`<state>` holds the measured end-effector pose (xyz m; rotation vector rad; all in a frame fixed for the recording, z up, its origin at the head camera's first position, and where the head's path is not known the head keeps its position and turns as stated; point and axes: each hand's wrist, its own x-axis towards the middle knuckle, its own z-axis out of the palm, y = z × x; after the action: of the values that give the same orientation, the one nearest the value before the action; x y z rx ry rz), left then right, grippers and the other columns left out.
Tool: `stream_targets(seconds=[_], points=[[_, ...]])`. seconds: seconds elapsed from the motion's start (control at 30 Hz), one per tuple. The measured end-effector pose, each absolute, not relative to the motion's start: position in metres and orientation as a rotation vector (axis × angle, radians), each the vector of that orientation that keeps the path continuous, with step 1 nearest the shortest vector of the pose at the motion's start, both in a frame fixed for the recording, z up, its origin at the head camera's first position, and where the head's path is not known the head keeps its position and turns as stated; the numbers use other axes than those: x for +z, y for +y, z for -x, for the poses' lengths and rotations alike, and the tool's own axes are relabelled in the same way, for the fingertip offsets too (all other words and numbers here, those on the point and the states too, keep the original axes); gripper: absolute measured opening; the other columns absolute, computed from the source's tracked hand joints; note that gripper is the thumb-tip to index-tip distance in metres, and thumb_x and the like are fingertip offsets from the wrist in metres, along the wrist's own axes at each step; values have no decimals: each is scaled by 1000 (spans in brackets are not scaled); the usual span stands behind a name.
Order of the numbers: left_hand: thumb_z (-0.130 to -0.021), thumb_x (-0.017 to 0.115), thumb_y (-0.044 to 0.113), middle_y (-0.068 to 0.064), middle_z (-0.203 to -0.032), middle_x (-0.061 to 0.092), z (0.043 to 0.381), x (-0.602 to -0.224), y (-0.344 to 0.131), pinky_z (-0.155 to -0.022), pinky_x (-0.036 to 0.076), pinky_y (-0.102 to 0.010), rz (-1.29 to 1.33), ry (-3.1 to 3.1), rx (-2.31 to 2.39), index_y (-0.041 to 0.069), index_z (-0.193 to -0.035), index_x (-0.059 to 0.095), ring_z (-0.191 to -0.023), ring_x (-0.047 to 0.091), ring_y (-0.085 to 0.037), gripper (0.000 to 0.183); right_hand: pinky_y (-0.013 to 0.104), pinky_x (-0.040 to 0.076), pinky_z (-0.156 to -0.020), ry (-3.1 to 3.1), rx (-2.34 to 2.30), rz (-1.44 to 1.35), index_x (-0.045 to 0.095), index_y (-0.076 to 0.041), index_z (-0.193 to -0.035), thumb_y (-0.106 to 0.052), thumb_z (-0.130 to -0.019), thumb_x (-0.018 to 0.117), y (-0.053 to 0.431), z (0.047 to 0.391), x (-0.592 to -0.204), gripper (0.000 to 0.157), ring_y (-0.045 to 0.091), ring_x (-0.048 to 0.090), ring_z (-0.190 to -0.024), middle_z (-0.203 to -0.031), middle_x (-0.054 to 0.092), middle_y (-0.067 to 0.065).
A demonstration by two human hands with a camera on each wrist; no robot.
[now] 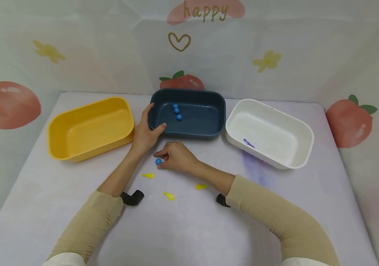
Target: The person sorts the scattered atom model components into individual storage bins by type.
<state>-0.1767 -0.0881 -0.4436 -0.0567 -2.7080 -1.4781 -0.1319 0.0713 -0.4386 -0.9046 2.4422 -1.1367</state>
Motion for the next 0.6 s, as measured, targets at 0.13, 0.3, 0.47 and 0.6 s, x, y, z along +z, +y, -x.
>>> stream_targets(seconds=[0.13,0.3,0.47,0.6], points=[[-91,69,31,-13,-152,44,176,-443,-90,-114,33,-45,52,-2716,-1489,27,-157,25,-138,43,-27,79,21,47,-65,2452,-1113,919,78,-10,-110,-17,-80,84,68,132,-438,31,7,54,-73,-80,62,-3],[-92,68,28,-14,-151,45,176,-442,-90,-114,34,-44,82,-2729,-1493,27,-158,22,-138,44,-26,80,21,46,-65,2449,-1083,931,79,-12,-107,-20,-83,82,69,133,-439,25,5,55,-75,-82,64,-7],[-92,68,28,-14,-151,45,178,-442,-90,-113,36,-45,107,-2734,-1464,26,-159,20,-134,47,-27,82,23,48,-65,2369,-1101,913,78,-12,-110,-21,-86,79,73,139,-436,25,6,58,-76,-85,67,-8],[-93,67,28,-13,-153,43,179,-443,-90,-113,36,-44,122,-2732,-1464,25,-160,18,-134,47,-26,83,24,49,-66,2318,-1122,869,78,-12,-111,-20,-89,76,77,145,-434,24,7,61,-75,-85,69,-10]])
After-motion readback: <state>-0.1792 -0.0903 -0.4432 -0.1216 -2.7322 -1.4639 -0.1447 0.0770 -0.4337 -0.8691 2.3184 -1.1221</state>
